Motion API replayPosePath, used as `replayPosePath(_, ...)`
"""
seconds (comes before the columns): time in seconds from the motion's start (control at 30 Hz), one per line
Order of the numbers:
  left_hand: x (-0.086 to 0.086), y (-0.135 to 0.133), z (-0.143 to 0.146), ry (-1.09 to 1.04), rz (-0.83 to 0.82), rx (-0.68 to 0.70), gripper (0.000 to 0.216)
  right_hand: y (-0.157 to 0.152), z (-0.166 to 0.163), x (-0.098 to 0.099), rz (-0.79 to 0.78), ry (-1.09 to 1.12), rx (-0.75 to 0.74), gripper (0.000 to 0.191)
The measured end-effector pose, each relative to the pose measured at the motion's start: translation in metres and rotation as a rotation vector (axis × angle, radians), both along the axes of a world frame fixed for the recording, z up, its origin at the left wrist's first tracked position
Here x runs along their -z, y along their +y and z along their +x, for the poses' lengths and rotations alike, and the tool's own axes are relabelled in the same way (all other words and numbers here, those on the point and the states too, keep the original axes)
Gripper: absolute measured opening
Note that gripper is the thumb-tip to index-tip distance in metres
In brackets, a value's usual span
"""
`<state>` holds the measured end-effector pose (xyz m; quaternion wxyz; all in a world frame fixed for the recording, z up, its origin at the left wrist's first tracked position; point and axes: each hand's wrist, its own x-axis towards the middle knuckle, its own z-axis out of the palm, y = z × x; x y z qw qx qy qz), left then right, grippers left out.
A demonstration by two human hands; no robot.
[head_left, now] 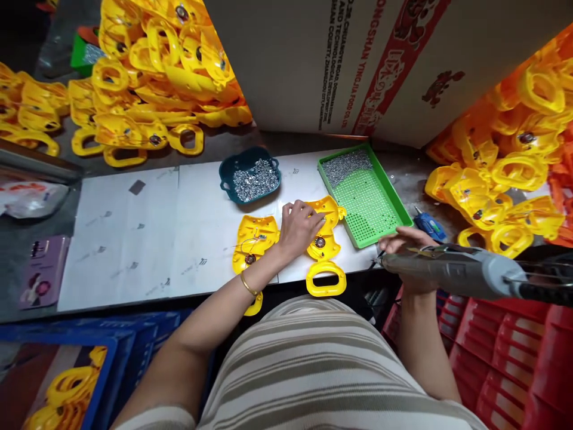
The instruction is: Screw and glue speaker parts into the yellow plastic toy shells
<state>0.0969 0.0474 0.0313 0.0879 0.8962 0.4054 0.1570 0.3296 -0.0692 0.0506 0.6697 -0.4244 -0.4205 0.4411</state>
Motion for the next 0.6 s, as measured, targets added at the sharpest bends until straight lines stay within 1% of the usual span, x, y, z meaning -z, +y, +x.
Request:
replayPosePath(0.07,0.003,0.000,0.002,0.015,-0.017,-0.007,0.020,-0.013,0.000,0.000,0.061,-0.043,0.008,0.075)
replayPosePath(0.13,0.006,0.001,0.004,0.011,-0.030,-0.007,0.020,-0.023,0.000,-0.004,0.108,-0.066,0.008,0.087)
replayPosePath(0.17,0.006,0.001,0.005,0.007,-0.035,-0.007,0.020,-0.027,-0.001,-0.008,0.117,-0.071,0.017,0.087)
replayPosePath(0.3,0.007,0.001,0.007,0.001,-0.066,-0.021,0.020,-0.032,-0.009,-0.019,0.088,-0.146,0.042,0.069)
replayPosePath(0.43,0.006,0.002,0.008,0.015,-0.095,-0.030,0.020,-0.024,-0.022,-0.019,0.039,-0.252,0.150,0.055)
replayPosePath(0.53,0.006,0.002,0.009,0.020,-0.099,-0.029,0.021,-0.013,-0.031,-0.022,0.050,-0.232,0.201,0.041)
replayPosePath(0.6,0.007,0.002,0.009,0.017,-0.093,-0.027,0.021,-0.005,-0.036,-0.029,0.069,-0.174,0.197,0.043)
